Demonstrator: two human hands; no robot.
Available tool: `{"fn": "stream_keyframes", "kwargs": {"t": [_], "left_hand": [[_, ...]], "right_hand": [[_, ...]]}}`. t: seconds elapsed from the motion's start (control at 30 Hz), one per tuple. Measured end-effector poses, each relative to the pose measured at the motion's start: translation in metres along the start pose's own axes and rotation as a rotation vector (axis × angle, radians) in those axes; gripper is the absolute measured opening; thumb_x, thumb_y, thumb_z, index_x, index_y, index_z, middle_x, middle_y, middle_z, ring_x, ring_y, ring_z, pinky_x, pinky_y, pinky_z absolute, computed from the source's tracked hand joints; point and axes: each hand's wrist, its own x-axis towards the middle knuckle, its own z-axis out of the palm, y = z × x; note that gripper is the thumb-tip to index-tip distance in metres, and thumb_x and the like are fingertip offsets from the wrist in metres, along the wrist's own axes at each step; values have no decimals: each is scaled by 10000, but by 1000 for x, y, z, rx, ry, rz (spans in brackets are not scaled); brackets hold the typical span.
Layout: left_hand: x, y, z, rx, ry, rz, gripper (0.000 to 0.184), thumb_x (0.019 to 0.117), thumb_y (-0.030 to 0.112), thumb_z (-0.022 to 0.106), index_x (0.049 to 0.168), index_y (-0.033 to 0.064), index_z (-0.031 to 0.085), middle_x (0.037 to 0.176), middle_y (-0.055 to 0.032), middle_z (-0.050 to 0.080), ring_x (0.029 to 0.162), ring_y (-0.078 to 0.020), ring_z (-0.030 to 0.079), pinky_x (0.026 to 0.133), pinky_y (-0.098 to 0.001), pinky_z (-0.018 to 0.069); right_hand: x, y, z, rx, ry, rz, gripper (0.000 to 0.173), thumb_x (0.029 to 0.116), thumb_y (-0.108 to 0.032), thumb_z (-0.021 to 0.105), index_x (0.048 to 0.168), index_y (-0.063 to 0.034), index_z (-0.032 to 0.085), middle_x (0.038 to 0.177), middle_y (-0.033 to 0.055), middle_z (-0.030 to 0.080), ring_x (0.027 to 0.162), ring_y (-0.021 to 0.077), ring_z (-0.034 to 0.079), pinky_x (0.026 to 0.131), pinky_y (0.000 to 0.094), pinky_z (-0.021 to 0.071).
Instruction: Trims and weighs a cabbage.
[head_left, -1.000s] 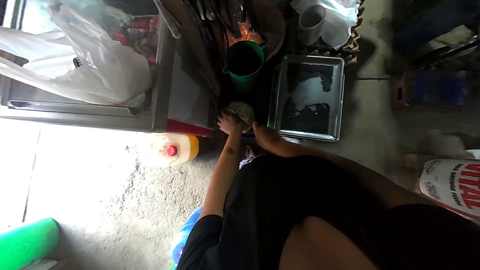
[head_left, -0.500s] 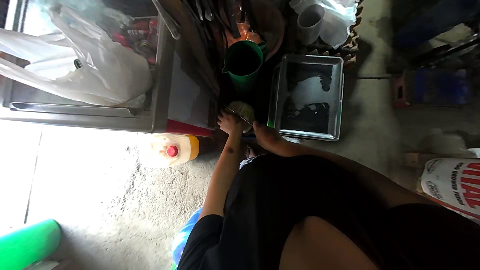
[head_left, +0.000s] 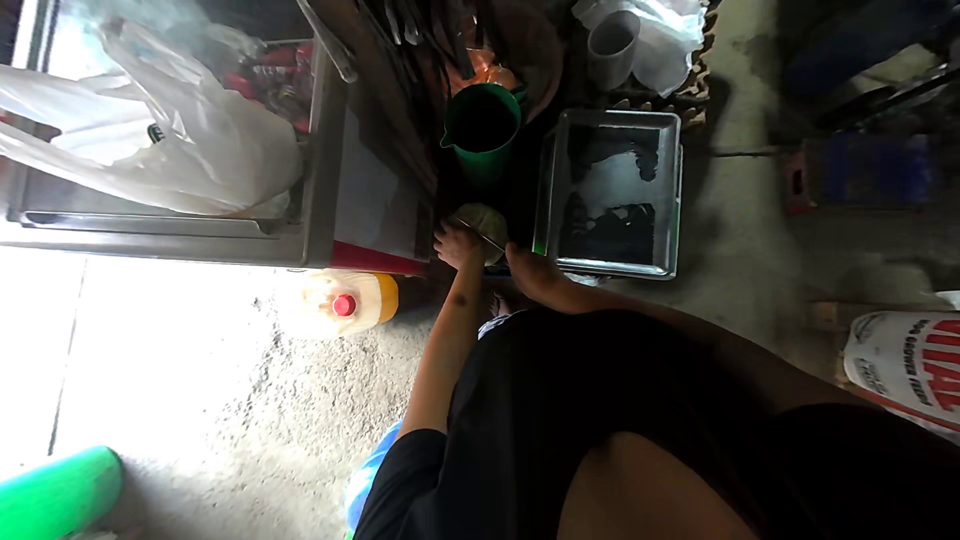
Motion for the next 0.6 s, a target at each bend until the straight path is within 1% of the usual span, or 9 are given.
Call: {"fn": "stream_keyframes", "kwargs": {"t": [0.03,0.13,0.2,0.3,0.4,0.5,0.57,0.6], "left_hand": [[-1,0,0,7,2,9,760,891,339,708,1553,120,407,1535,-211,445,1343,-429,488,955,-596,502],[-1,0,-1,11,4,12,734,908,331,692,1552,123,411,1548,-199,436,1350,-423,486,962,-592,501],[0,-1,0,10,-3,14,785,880,339,723,1560,120,397,1551,-202,429,1350,-419,484,957,-584,506],[2,-2,1,-4,-9,10,846,831,366,772,1554,131,403,1535,-203,443,1342,-419,488,963,-585,502],[3,-2,2,-6,-11,1,840,832,360,777,1554,140,408,1537,-200,445,1351,-417,488,973,-585,503],[4,0,2,2,-12,-12,801,871,376,735,1564,154,399,1545,-192,442,1350,-414,491,963,-576,507],[5,1,3,-9,7,-14,709,929,380,660,1555,154,416,1540,-189,454,1343,-412,498,980,-595,487],[5,1,4,-8,26,-8,650,962,374,608,1544,143,432,1527,-188,472,1341,-407,503,1003,-607,458]], "right_hand": [[-1,0,1,14,10,-4,375,1046,-118,554,1400,-44,457,1159,249,662,982,439,712,763,596,594],[1,-3,0,-15,9,13,340,1060,-117,520,1386,-40,464,1180,241,660,1001,425,713,785,582,596],[1,-2,1,-35,16,7,339,1060,-110,509,1387,-39,454,1172,232,662,989,418,718,775,574,600],[3,0,3,-25,36,1,374,1046,-85,525,1407,-37,441,1148,238,670,982,425,719,771,575,600],[4,1,4,-30,53,-4,391,1027,-66,551,1401,-41,440,1139,232,670,972,418,721,762,571,602],[6,0,6,-28,51,0,370,1040,-87,543,1394,-35,447,1149,233,665,978,417,719,765,561,602],[6,0,5,-5,34,2,392,1045,-87,530,1422,-34,437,1175,237,663,1004,417,715,791,566,598],[5,-2,3,-1,16,8,400,1045,-78,523,1431,-33,428,1185,240,662,1018,417,712,804,566,596]]}}
